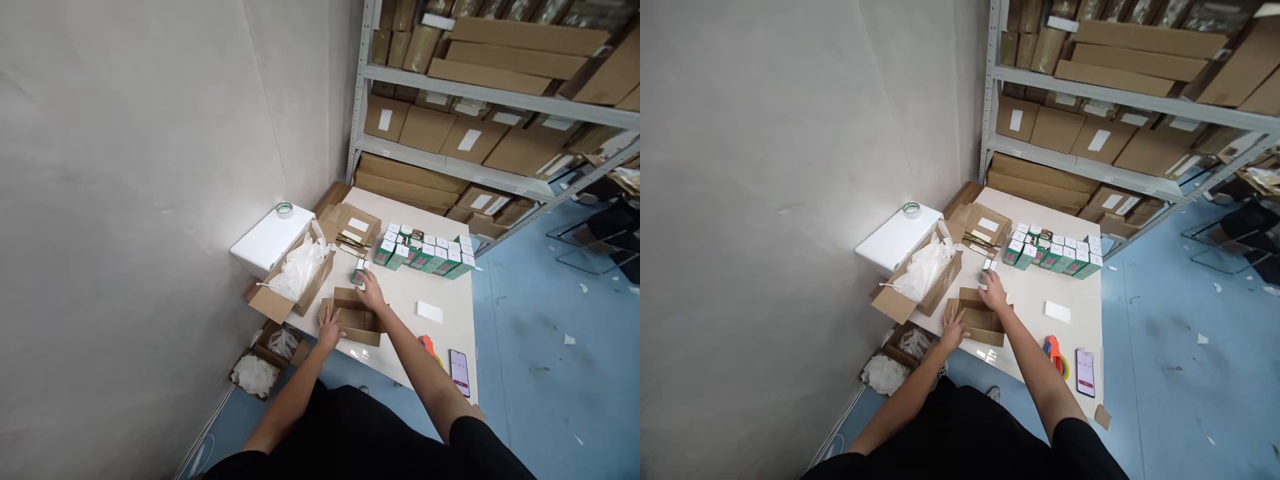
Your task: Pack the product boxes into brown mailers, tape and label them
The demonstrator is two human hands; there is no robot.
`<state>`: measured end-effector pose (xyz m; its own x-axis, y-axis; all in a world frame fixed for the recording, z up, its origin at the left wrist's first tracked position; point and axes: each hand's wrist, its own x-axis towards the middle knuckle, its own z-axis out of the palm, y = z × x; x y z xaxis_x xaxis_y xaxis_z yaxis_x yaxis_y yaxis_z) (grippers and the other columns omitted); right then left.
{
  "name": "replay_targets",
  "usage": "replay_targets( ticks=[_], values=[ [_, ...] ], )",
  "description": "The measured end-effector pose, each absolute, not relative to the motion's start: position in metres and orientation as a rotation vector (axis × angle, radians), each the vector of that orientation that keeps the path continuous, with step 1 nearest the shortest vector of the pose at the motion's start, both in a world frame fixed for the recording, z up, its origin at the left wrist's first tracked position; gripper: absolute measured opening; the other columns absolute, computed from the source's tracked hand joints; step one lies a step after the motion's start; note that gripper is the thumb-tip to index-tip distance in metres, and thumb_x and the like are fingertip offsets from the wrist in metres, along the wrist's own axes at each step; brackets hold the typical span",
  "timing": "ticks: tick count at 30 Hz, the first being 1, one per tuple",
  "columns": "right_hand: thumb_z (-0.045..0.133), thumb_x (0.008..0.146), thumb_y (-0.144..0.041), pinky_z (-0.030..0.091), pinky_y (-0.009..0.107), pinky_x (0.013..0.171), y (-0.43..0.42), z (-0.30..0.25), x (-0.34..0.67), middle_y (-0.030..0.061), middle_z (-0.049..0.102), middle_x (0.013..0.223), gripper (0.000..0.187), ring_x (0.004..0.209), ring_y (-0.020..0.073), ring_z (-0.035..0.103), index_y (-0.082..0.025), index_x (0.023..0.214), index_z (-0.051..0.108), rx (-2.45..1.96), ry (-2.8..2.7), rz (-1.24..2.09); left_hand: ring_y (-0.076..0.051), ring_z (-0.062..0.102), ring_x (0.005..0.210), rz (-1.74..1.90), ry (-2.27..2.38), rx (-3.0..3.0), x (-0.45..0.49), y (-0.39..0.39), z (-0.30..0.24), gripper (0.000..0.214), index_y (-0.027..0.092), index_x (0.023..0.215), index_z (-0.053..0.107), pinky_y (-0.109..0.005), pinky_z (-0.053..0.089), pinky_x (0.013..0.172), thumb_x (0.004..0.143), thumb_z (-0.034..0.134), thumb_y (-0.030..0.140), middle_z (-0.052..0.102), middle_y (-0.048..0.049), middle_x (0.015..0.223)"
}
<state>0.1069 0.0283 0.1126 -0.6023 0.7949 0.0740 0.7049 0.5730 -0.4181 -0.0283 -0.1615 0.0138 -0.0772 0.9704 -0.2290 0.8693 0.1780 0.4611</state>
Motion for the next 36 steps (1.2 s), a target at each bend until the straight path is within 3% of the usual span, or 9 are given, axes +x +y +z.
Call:
replay_targets(
  ticks=[5, 10, 14, 19, 24, 27, 30, 33, 36],
  values=[
    [0.056, 0.095, -0.036, 0.037, 0.046, 0.119, 0.040, 0.140, 0.013, 0.0105, 0.033, 0.166, 0.063, 0.150, 0.0290, 0.036, -0.027, 0.156, 0.043, -1.131, -2.647, 0.548, -0.041, 0.007, 0.159, 0.271, 2.006, 1.660, -0.065, -0.182, 0.021, 0.013, 0.024, 0.097, 0.076, -0.071, 0.013, 0.122, 0.086, 0.075, 0.031, 0.032, -0.0011, 0.169],
    [0.067, 0.088, -0.032, 0.045, 0.037, 0.112, 0.072, 0.154, -0.054, 0.0110, 0.032, 0.166, 0.069, 0.143, 0.0294, 0.046, -0.024, 0.153, 0.046, -1.205, -2.665, 0.597, -0.042, 0.013, 0.158, 0.263, 1.964, 1.620, -0.087, -0.192, 0.020, 0.016, 0.024, 0.098, 0.076, -0.068, 0.013, 0.124, 0.085, 0.076, 0.032, 0.036, -0.0022, 0.167],
    [0.069, 0.086, -0.032, 0.049, 0.035, 0.106, 0.095, 0.153, -0.086, 0.0125, 0.044, 0.158, 0.069, 0.129, 0.0297, 0.058, -0.022, 0.152, 0.049, -1.372, -2.650, 0.661, -0.041, 0.011, 0.158, 0.284, 1.907, 1.682, -0.095, -0.191, 0.016, 0.017, 0.024, 0.098, 0.077, -0.069, 0.008, 0.125, 0.084, 0.077, 0.033, 0.037, -0.0038, 0.166],
    [0.062, 0.089, -0.032, 0.047, 0.033, 0.109, 0.098, 0.144, -0.113, 0.0098, 0.054, 0.149, 0.062, 0.129, 0.0271, 0.058, -0.022, 0.149, 0.052, -1.365, -2.674, 0.662, -0.041, 0.012, 0.158, 0.336, 1.883, 1.750, -0.098, -0.188, 0.015, 0.014, 0.025, 0.095, 0.077, -0.072, 0.012, 0.123, 0.085, 0.076, 0.034, 0.039, -0.0042, 0.165],
    [0.048, 0.100, -0.041, 0.046, 0.037, 0.111, 0.082, 0.139, -0.128, 0.0082, 0.045, 0.159, 0.051, 0.133, 0.0274, 0.056, -0.024, 0.148, 0.053, -1.375, -2.618, 0.564, -0.041, 0.013, 0.158, 0.354, 1.884, 1.745, -0.102, -0.186, 0.016, 0.016, 0.024, 0.098, 0.078, -0.072, 0.011, 0.123, 0.085, 0.077, 0.033, 0.039, -0.0050, 0.165],
    [0.063, 0.094, -0.049, 0.046, 0.042, 0.112, 0.072, 0.134, -0.135, 0.0093, 0.037, 0.164, 0.055, 0.134, 0.0300, 0.055, -0.025, 0.143, 0.057, -1.338, -2.723, 0.564, -0.041, 0.011, 0.158, 0.377, 1.891, 1.722, -0.101, -0.181, 0.016, 0.014, 0.024, 0.097, 0.077, -0.073, 0.009, 0.122, 0.087, 0.075, 0.033, 0.039, -0.0049, 0.165],
    [0.073, 0.087, -0.036, 0.047, 0.043, 0.111, 0.065, 0.126, -0.141, 0.0096, 0.040, 0.162, 0.050, 0.133, 0.0294, 0.057, -0.024, 0.135, 0.063, -1.297, -2.793, 0.585, -0.041, 0.009, 0.159, 0.390, 1.894, 1.717, -0.099, -0.175, 0.017, 0.014, 0.025, 0.098, 0.077, -0.074, 0.006, 0.122, 0.088, 0.073, 0.032, 0.038, -0.0048, 0.165],
    [0.062, 0.089, -0.015, 0.047, 0.041, 0.113, 0.059, 0.120, -0.143, 0.0085, 0.050, 0.155, 0.041, 0.133, 0.0257, 0.057, -0.023, 0.129, 0.066, -1.227, -2.774, 0.565, -0.041, 0.009, 0.158, 0.392, 1.903, 1.708, -0.097, -0.172, 0.018, 0.015, 0.025, 0.099, 0.077, -0.074, 0.006, 0.122, 0.088, 0.073, 0.033, 0.037, -0.0049, 0.166],
    [0.053, 0.091, -0.011, 0.046, 0.037, 0.114, 0.058, 0.123, -0.141, 0.0101, 0.053, 0.152, 0.043, 0.135, 0.0243, 0.056, -0.021, 0.131, 0.065, -1.169, -2.698, 0.528, -0.041, 0.010, 0.158, 0.399, 1.912, 1.719, -0.097, -0.173, 0.019, 0.015, 0.024, 0.100, 0.077, -0.074, 0.007, 0.122, 0.088, 0.073, 0.033, 0.037, -0.0052, 0.166]
  ],
)
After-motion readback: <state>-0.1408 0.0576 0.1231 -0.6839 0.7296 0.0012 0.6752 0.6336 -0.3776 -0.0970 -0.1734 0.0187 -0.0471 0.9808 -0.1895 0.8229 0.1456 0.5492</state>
